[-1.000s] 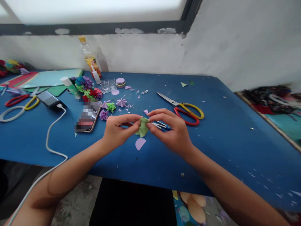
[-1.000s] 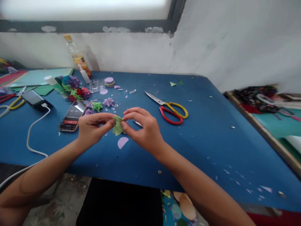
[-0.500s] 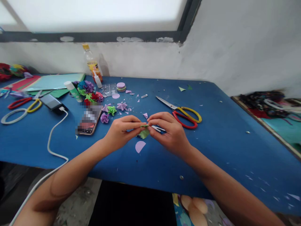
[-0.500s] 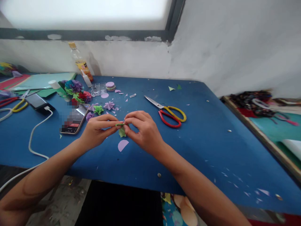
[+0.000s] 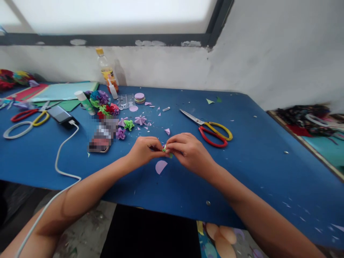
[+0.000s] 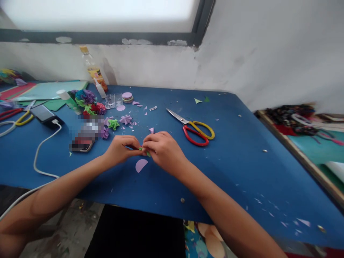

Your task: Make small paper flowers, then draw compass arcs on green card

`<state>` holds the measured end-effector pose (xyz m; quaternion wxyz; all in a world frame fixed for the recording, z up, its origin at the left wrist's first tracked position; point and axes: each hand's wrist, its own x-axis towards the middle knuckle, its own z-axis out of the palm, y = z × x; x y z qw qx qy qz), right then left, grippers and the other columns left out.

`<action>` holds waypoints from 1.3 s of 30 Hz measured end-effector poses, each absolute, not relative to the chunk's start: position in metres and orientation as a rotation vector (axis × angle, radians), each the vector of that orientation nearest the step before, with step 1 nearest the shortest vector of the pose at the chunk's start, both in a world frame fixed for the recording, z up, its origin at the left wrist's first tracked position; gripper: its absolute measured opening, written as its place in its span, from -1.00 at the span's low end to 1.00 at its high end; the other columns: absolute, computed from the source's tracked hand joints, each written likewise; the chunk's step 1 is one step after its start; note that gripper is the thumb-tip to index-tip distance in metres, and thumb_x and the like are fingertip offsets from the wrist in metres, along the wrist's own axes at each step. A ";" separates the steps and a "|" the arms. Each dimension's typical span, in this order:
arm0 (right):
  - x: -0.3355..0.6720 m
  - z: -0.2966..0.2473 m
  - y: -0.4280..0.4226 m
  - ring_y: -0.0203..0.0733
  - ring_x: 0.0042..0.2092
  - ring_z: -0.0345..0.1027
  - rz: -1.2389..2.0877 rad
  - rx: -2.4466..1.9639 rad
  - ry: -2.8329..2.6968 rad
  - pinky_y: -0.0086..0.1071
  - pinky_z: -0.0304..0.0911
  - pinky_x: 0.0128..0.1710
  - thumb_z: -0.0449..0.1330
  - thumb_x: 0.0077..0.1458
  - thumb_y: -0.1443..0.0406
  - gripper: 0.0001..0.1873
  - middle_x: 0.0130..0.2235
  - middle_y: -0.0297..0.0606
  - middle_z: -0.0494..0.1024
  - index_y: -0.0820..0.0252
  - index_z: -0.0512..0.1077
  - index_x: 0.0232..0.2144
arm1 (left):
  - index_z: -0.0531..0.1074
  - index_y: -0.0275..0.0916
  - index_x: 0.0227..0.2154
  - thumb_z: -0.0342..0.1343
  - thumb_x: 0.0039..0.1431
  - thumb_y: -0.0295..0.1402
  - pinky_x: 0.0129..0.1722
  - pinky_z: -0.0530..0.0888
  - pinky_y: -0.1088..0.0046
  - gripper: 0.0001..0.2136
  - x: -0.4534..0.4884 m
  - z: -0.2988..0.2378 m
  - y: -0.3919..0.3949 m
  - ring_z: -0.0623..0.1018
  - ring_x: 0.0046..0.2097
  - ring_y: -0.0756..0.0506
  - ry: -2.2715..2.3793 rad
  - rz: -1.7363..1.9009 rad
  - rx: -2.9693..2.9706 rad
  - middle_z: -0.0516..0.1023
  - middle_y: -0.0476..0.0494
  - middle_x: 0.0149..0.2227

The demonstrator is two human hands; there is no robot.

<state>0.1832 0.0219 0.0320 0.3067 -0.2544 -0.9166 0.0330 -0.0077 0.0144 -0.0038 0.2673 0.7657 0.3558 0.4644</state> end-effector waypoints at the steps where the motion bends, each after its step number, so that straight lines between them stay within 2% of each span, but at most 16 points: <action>1: 0.184 0.031 0.023 -0.21 -0.28 0.43 0.099 -0.688 -2.480 -0.25 0.24 -0.14 0.13 0.11 0.44 -0.83 -0.30 -0.26 0.59 0.17 0.50 -0.43 | 0.47 -0.29 -0.61 0.24 0.03 -0.07 -0.54 0.40 0.57 -0.64 -0.006 -0.009 0.015 0.45 -0.55 0.05 0.979 1.206 2.059 0.51 -0.06 -0.58; 4: 0.187 0.029 0.026 -0.21 -0.30 0.44 0.170 -0.758 -2.661 -0.22 0.22 -0.10 0.19 0.03 0.48 -0.84 -0.32 -0.28 0.60 0.17 0.52 -0.46 | 0.47 -0.26 -0.60 0.20 0.05 -0.02 -0.51 0.35 0.54 -0.62 -0.002 -0.021 0.017 0.42 -0.53 0.04 1.028 1.064 2.152 0.51 -0.04 -0.58; 8: 0.189 0.032 0.029 -0.25 -0.33 0.43 0.485 -0.930 -2.753 -0.37 0.22 -0.26 0.21 0.01 0.47 -0.84 -0.34 -0.30 0.59 0.16 0.54 -0.50 | 0.48 -0.22 -0.60 0.18 0.11 -0.07 -0.33 0.27 0.45 -0.66 0.000 -0.025 0.020 0.45 -0.40 0.00 1.038 0.907 2.396 0.55 0.00 -0.53; 14: 0.186 0.036 0.035 -0.23 -0.28 0.41 0.951 -1.240 -2.522 -0.38 0.22 -0.22 0.22 0.00 0.38 -0.89 -0.37 -0.28 0.56 0.19 0.52 -0.52 | 0.51 -0.20 -0.57 0.18 0.13 -0.10 -0.30 0.18 0.44 -0.69 -0.001 -0.020 0.021 0.45 -0.38 0.01 1.048 0.825 2.427 0.56 0.03 -0.50; 17: 0.185 0.032 0.039 -0.25 -0.35 0.39 1.149 -1.327 -2.401 -0.39 0.21 -0.30 0.26 -0.07 0.36 -0.99 -0.45 -0.32 0.53 0.20 0.50 -0.50 | 0.50 -0.21 -0.58 0.18 0.13 -0.10 -0.30 0.17 0.44 -0.69 -0.001 -0.020 0.021 0.45 -0.38 0.01 1.048 0.819 2.438 0.56 0.04 -0.51; 19: 0.184 0.030 0.040 -0.27 -0.40 0.37 1.255 -1.343 -2.330 -0.40 0.20 -0.34 0.28 -0.10 0.36 -0.97 -0.49 -0.36 0.51 0.20 0.47 -0.50 | 0.49 -0.21 -0.59 0.19 0.13 -0.11 -0.31 0.16 0.44 -0.69 -0.001 -0.021 0.020 0.44 -0.39 0.01 1.045 0.827 2.453 0.55 0.04 -0.52; 24: 0.182 0.027 0.038 -0.28 -0.41 0.33 1.180 -1.382 -2.353 -0.40 0.17 -0.37 0.29 -0.15 0.39 -0.90 -0.51 -0.37 0.47 0.19 0.42 -0.55 | 0.47 -0.22 -0.60 0.16 0.16 -0.14 -0.33 0.16 0.43 -0.68 -0.001 -0.024 0.019 0.45 -0.41 0.02 0.979 0.890 2.526 0.54 0.05 -0.53; 28: 0.185 0.028 0.038 -0.26 -0.34 0.34 1.041 -1.222 -2.412 -0.36 0.20 -0.27 0.28 -0.13 0.42 -0.92 -0.41 -0.33 0.47 0.18 0.45 -0.51 | 0.45 -0.23 -0.58 0.13 0.20 -0.16 -0.35 0.19 0.43 -0.68 -0.002 -0.026 0.021 0.45 -0.42 0.02 0.913 0.976 2.566 0.54 0.03 -0.51; 30: 0.188 0.031 0.040 -0.24 -0.28 0.36 1.063 -1.048 -2.371 -0.33 0.23 -0.20 0.25 -0.05 0.35 -0.99 -0.33 -0.29 0.49 0.17 0.47 -0.46 | 0.41 -0.25 -0.59 0.13 0.20 -0.18 -0.36 0.24 0.45 -0.68 -0.003 -0.023 0.023 0.44 -0.45 0.03 0.849 1.093 2.525 0.51 0.02 -0.54; 34: 0.194 0.041 0.040 -0.20 -0.18 0.36 1.160 -0.856 -2.052 -0.30 0.26 -0.15 0.17 0.10 0.12 -0.77 -0.24 -0.23 0.50 0.17 0.47 -0.36 | 0.36 -0.27 -0.58 0.22 0.12 -0.25 -0.39 0.37 0.52 -0.72 -0.006 -0.007 0.022 0.44 -0.45 0.04 0.681 1.377 2.351 0.48 0.00 -0.55; 39: 0.192 0.044 0.033 -0.23 -0.14 0.37 1.418 -0.768 -1.835 -0.35 0.29 -0.15 0.15 0.13 0.08 -0.69 -0.15 -0.24 0.51 0.14 0.46 -0.19 | 0.39 -0.27 -0.54 0.30 0.05 -0.34 -0.42 0.40 0.51 -0.79 -0.011 0.015 0.014 0.45 -0.46 0.05 0.614 1.591 2.286 0.48 -0.01 -0.51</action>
